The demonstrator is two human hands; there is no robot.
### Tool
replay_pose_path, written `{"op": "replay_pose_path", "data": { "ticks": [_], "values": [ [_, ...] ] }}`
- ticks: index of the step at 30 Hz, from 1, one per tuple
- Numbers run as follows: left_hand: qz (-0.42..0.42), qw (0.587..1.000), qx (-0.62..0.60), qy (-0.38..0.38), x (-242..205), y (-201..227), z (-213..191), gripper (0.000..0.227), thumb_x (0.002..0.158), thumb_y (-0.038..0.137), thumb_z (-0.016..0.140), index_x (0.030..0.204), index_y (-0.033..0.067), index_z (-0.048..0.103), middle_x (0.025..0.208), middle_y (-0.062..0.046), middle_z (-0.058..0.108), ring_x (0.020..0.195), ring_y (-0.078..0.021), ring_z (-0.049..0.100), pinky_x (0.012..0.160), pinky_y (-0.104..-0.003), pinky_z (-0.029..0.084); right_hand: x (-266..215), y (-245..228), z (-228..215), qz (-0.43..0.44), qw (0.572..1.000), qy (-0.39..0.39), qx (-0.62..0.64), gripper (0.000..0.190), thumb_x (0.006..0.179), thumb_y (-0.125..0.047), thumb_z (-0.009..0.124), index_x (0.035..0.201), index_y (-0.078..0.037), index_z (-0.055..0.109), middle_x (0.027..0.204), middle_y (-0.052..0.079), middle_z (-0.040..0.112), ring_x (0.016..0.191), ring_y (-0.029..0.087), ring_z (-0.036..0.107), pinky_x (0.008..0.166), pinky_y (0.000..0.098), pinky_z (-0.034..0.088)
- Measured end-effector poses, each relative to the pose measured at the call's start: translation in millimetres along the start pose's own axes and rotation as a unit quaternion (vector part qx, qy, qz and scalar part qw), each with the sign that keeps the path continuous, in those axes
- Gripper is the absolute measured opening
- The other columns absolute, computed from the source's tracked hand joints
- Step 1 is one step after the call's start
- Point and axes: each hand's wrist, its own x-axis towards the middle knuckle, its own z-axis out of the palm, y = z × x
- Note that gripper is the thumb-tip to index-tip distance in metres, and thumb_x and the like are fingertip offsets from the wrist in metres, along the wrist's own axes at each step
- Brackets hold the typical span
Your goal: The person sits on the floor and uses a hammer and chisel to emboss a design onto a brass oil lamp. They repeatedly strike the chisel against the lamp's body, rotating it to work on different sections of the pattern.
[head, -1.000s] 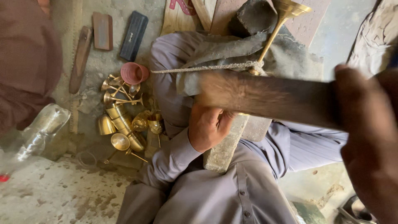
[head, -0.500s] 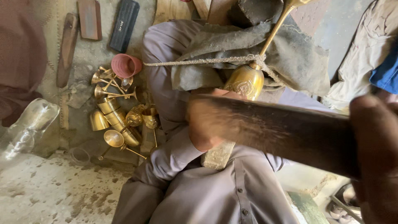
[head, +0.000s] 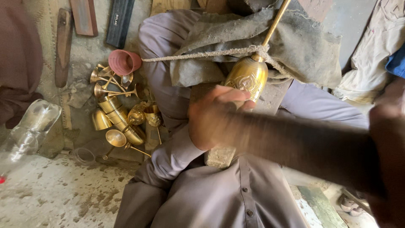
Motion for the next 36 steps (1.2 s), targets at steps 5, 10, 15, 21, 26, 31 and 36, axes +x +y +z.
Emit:
{"op": "replay_pose_path", "data": {
  "ticks": [5, 10, 15, 21, 26, 31, 36],
  "values": [
    [-0.048, 0.998, -0.029, 0.029, -4.3, 0.0, 6.8, 0.032, 0.097, 0.004, 0.085, 0.118, 0.0085, 0.061, 0.109, -0.003, 0.069, 0.088, -0.0179, 0.074, 0.078, -0.027, 0.060, 3.0, -1.0, -0.8, -0.006, 1.000, -0.004, -0.004, 0.055, 0.080, -0.009, 0.074, 0.129, 0.004, 0.054, 0.104, 0.013, 0.064, 0.088, 0.020, 0.066, 0.077, 0.0291, 0.057],
    [-0.072, 0.997, 0.009, 0.021, -3.9, -1.0, 3.4, 0.027, 0.097, 0.010, 0.085, 0.115, 0.0091, 0.065, 0.110, -0.002, 0.071, 0.093, -0.0172, 0.074, 0.081, -0.029, 0.060, 4.2, -1.6, -1.1, -0.007, 1.000, -0.005, -0.010, 0.055, 0.080, -0.008, 0.074, 0.129, 0.004, 0.054, 0.103, 0.013, 0.064, 0.088, 0.021, 0.067, 0.077, 0.0296, 0.057],
    [0.021, 0.991, 0.061, -0.118, -5.3, -15.0, -14.4, 0.035, 0.083, 0.009, 0.078, 0.116, 0.0072, 0.068, 0.123, -0.012, 0.068, 0.111, -0.0316, 0.069, 0.097, -0.043, 0.058, 6.4, -1.7, -3.7, -0.009, 1.000, -0.005, -0.015, 0.055, 0.079, -0.008, 0.073, 0.130, 0.004, 0.054, 0.103, 0.014, 0.064, 0.088, 0.021, 0.067, 0.077, 0.0301, 0.057],
    [-0.037, 0.993, 0.031, -0.109, -6.3, -12.7, -12.8, 0.034, 0.095, 0.011, 0.076, 0.126, 0.0085, 0.062, 0.126, -0.012, 0.065, 0.115, -0.0278, 0.067, 0.097, -0.038, 0.059, 7.4, -0.4, -5.4, -0.013, 1.000, -0.004, -0.021, 0.056, 0.079, -0.007, 0.073, 0.130, 0.005, 0.054, 0.103, 0.015, 0.065, 0.088, 0.022, 0.067, 0.077, 0.0307, 0.057],
    [0.044, 0.978, 0.122, -0.161, -0.2, -5.6, -20.6, 0.035, 0.093, 0.014, 0.075, 0.127, 0.0104, 0.066, 0.116, -0.008, 0.065, 0.105, -0.0269, 0.069, 0.086, -0.038, 0.059, 4.2, 1.6, -6.0, -0.008, 1.000, -0.005, -0.025, 0.056, 0.079, -0.006, 0.073, 0.131, 0.005, 0.054, 0.102, 0.015, 0.065, 0.087, 0.023, 0.068, 0.077, 0.0312, 0.057],
    [0.103, 0.984, 0.117, -0.084, 1.7, -7.3, -8.4, 0.029, 0.095, 0.012, 0.078, 0.121, 0.0149, 0.065, 0.119, -0.004, 0.066, 0.104, -0.0257, 0.070, 0.084, -0.034, 0.059, 2.9, 4.0, -7.2, -0.007, 1.000, -0.009, -0.027, 0.056, 0.079, -0.006, 0.072, 0.131, 0.005, 0.054, 0.102, 0.016, 0.065, 0.087, 0.023, 0.068, 0.076, 0.0317, 0.057],
    [0.017, 0.995, 0.042, -0.085, -2.6, -8.7, -11.6, 0.043, 0.088, 0.012, 0.080, 0.125, 0.0079, 0.059, 0.123, -0.009, 0.063, 0.107, -0.0271, 0.069, 0.088, -0.037, 0.061, 0.7, 4.8, -9.2, -0.006, 1.000, -0.010, -0.028, 0.056, 0.079, -0.005, 0.072, 0.132, 0.006, 0.054, 0.101, 0.017, 0.066, 0.087, 0.024, 0.068, 0.076, 0.0322, 0.057]
  ]
}}
